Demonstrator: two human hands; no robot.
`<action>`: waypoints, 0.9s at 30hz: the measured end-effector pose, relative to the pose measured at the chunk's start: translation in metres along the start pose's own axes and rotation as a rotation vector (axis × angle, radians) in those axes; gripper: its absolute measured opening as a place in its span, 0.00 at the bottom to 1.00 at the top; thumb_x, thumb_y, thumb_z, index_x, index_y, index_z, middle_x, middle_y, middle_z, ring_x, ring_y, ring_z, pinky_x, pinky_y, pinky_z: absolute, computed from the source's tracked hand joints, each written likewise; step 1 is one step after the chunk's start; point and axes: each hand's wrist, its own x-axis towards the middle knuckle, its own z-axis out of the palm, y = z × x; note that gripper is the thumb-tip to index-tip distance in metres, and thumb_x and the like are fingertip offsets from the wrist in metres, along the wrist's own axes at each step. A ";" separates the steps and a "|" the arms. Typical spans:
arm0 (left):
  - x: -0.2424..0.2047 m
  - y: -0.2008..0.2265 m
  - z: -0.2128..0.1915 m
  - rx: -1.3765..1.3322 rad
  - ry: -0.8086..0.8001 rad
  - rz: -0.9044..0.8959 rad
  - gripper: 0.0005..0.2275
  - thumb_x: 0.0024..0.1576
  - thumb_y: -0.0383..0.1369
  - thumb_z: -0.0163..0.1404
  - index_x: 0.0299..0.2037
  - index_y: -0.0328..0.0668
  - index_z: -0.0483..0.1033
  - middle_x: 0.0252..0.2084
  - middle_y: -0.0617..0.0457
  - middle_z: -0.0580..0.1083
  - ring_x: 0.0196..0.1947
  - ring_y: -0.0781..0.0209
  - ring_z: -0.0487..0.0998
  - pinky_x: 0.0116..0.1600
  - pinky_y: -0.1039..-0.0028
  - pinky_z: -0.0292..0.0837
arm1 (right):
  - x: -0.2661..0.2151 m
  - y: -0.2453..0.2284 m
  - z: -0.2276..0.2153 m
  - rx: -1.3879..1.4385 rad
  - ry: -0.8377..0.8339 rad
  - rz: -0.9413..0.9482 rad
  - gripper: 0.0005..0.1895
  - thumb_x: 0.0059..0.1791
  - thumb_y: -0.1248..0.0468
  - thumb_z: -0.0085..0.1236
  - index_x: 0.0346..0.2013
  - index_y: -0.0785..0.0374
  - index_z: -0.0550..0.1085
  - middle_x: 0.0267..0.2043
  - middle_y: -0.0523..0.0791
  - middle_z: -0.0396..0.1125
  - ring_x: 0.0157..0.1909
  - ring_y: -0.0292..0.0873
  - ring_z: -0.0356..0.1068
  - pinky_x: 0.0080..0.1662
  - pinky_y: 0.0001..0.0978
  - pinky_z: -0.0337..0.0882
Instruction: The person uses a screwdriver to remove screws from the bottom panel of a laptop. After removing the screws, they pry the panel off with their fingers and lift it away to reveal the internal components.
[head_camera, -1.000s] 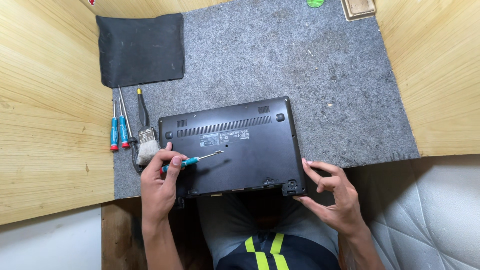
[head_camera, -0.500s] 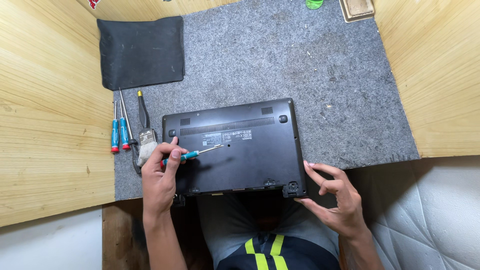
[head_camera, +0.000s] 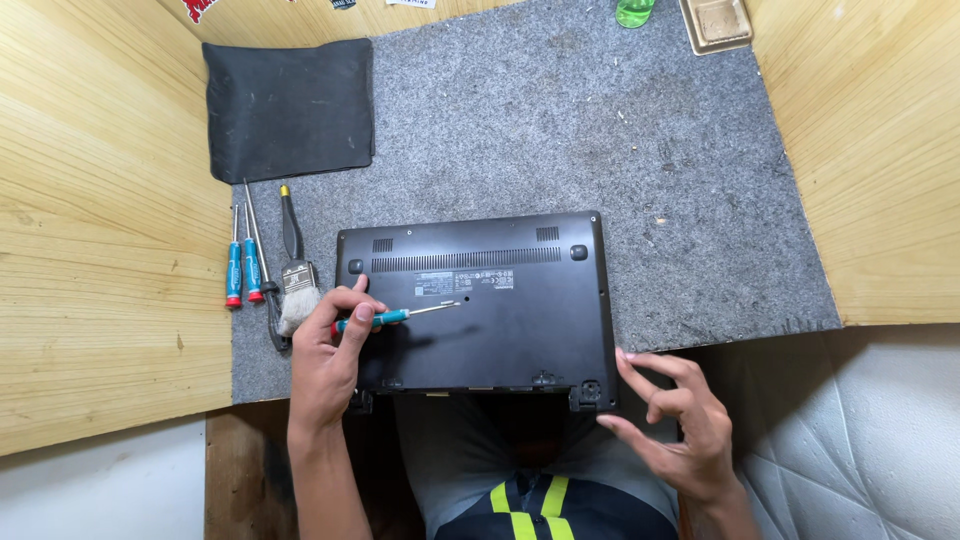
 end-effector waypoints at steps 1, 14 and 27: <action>0.001 -0.004 -0.002 0.000 0.001 0.001 0.11 0.65 0.39 0.44 0.36 0.42 0.72 0.32 0.57 0.71 0.50 0.61 0.77 0.79 0.55 0.56 | -0.004 -0.002 0.001 0.000 0.000 -0.001 0.22 0.37 0.64 0.73 0.26 0.58 0.62 0.50 0.58 0.71 0.56 0.50 0.73 0.58 0.34 0.74; 0.033 -0.018 -0.013 0.006 -0.220 0.028 0.09 0.64 0.37 0.46 0.37 0.41 0.73 0.38 0.53 0.76 0.65 0.43 0.75 0.71 0.62 0.66 | -0.051 -0.010 0.016 0.094 0.073 -0.054 0.21 0.36 0.62 0.73 0.20 0.56 0.62 0.38 0.58 0.76 0.45 0.50 0.81 0.39 0.31 0.73; 0.050 -0.021 -0.014 -0.050 -0.255 0.038 0.10 0.64 0.39 0.46 0.37 0.42 0.72 0.36 0.52 0.75 0.60 0.43 0.78 0.68 0.62 0.72 | -0.057 -0.014 0.022 0.142 0.058 -0.084 0.18 0.37 0.68 0.72 0.20 0.57 0.65 0.35 0.55 0.77 0.44 0.49 0.81 0.40 0.33 0.80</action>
